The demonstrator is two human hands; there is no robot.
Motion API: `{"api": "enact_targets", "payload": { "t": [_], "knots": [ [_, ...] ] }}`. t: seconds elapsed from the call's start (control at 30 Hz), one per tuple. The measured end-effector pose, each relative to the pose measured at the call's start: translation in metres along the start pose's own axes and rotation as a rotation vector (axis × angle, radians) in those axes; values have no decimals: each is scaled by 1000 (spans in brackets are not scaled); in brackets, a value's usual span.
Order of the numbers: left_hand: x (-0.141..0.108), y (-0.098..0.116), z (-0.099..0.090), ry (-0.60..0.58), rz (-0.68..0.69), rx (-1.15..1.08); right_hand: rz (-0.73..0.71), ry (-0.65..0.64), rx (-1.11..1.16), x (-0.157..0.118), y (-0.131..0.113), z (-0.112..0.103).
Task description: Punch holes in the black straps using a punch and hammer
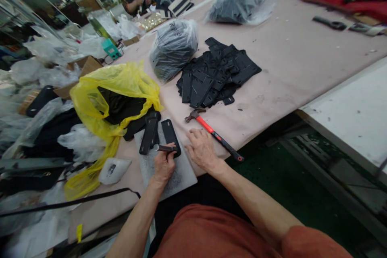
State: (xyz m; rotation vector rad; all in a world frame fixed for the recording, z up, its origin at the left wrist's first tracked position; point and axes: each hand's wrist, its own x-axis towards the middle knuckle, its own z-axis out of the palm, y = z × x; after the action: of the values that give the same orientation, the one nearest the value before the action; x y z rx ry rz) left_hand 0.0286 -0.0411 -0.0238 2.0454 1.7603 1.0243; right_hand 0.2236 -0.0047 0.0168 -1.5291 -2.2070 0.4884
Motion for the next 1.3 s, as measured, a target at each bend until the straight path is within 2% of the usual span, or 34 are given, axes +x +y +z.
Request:
{"api": "enact_targets", "payload": {
  "t": [0.1,0.17,0.23,0.3,0.43,0.47,0.53,0.6,0.63,0.7,0.77,0.8,0.83,0.87,0.9,1.0,1.03,1.07,1.1,1.2,1.23,1.27,1.3],
  "knots": [
    [-1,1,0,9,8,-1,185,24,-189,4,28,-20],
    [-1,2,-1,0,0,11,272,-59,-264,6,47,-25],
    [-1,3,-1,-16,-15,24,330,-145,-227,8,59,-27],
    [-1,4,-2,-31,-30,26,446,-220,-39,11,63,-26],
    [-2,5,-3,-26,-53,-3,793,-459,774,9,51,-24],
    [-3,5,-3,-22,-56,-12,827,-505,898,8,45,-25],
    [-3,6,-3,-18,-62,-21,841,-531,953,5,32,-35],
    [-3,6,-4,-18,-68,-17,790,-433,897,5,14,-58],
    [-3,6,-4,-18,-71,-15,719,-345,865,6,2,-76],
    [-3,7,-4,-24,-74,-16,459,-87,764,9,-26,-118],
    [-3,7,-5,-30,-76,-20,183,236,658,11,-52,-155],
    [-3,7,-5,-30,-75,-20,87,376,609,10,-61,-168],
    [-3,7,-5,-29,-73,-17,-1,458,541,7,-68,-176],
    [-3,8,-5,-26,-71,-11,-88,468,444,3,-71,-178],
    [-3,8,-5,-26,-69,-2,-168,412,325,-1,-71,-175],
    [-2,7,-4,-28,-71,28,-321,56,-47,-12,-63,-162],
    [-2,7,-4,-30,-74,31,-333,-20,-115,-13,-62,-160],
    [-2,7,-4,-30,-75,30,-325,-41,-138,-13,-61,-161],
    [-2,7,-4,-29,-76,26,-306,-6,-114,-13,-63,-163],
    [-2,7,-4,-31,-80,16,-218,286,65,-11,-67,-170],
    [-2,8,-4,-34,-82,18,-213,319,83,-11,-67,-169],
    [-2,8,-5,-38,-83,21,-216,283,60,-11,-66,-168],
    [-2,9,-5,-38,-83,22,-227,182,8,-11,-63,-167]
  ]
}}
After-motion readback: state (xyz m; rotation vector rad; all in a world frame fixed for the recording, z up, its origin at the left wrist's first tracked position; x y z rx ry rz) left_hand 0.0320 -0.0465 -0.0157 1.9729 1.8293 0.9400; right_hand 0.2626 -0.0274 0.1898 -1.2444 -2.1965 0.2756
